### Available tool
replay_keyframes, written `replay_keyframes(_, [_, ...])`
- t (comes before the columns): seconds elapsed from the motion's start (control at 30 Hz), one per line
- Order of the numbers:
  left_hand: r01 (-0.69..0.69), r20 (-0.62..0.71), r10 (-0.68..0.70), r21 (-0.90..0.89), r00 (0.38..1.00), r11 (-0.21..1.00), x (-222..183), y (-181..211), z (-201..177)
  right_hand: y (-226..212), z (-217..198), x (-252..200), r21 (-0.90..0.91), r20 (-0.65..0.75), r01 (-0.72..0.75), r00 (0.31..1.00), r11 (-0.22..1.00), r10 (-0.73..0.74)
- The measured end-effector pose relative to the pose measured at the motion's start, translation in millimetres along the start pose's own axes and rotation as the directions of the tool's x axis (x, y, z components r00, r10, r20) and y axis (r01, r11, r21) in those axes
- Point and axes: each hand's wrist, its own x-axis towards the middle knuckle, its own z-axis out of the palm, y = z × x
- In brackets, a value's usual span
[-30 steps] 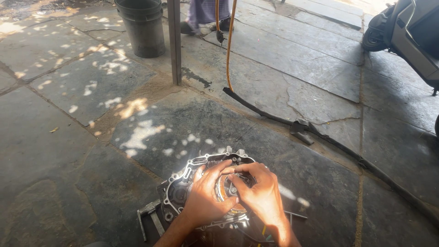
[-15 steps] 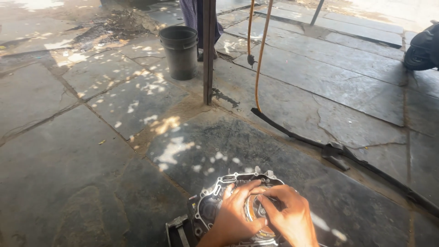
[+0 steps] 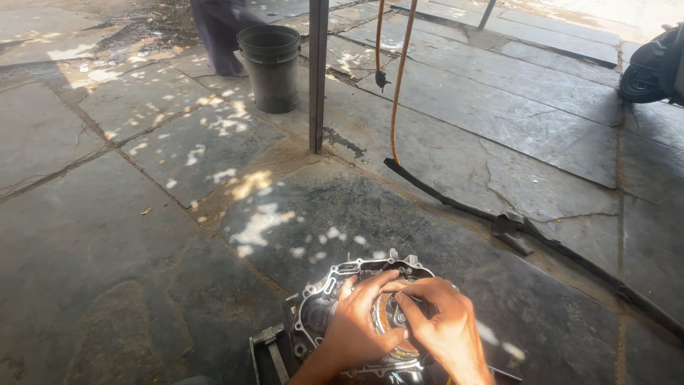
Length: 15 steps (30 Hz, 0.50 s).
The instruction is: Repairing or reassembling a motorcycle engine component.
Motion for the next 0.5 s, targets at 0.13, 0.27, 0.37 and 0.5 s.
replay_keyframes(0.13, [-0.04, -0.045, 0.041, 0.022, 0.998, 0.999, 0.2, -1.8, 2.7, -9.7, -6.9, -0.7, -0.011, -0.034, 0.165, 0.986, 0.986, -0.165])
replay_keyframes(0.27, [-0.08, -0.079, 0.084, 0.053, 0.993, 0.995, -0.1, -2.4, 3.1, -2.7, -5.6, -4.6, -0.141, 0.107, 0.26, 0.963, 0.955, -0.246])
replay_keyframes(0.37, [-0.069, -0.097, 0.077, 0.08, 0.992, 0.994, 0.3, -0.6, 4.4, -7.0, -8.9, -4.2, -0.119, 0.127, 0.327, 0.942, 0.938, -0.312])
replay_keyframes(0.5, [-0.125, -0.128, 0.136, 0.087, 0.982, 0.988, 0.1, -1.6, 4.8, 2.6, -8.5, -6.9, -0.104, 0.139, 0.425, 0.901, 0.899, -0.41])
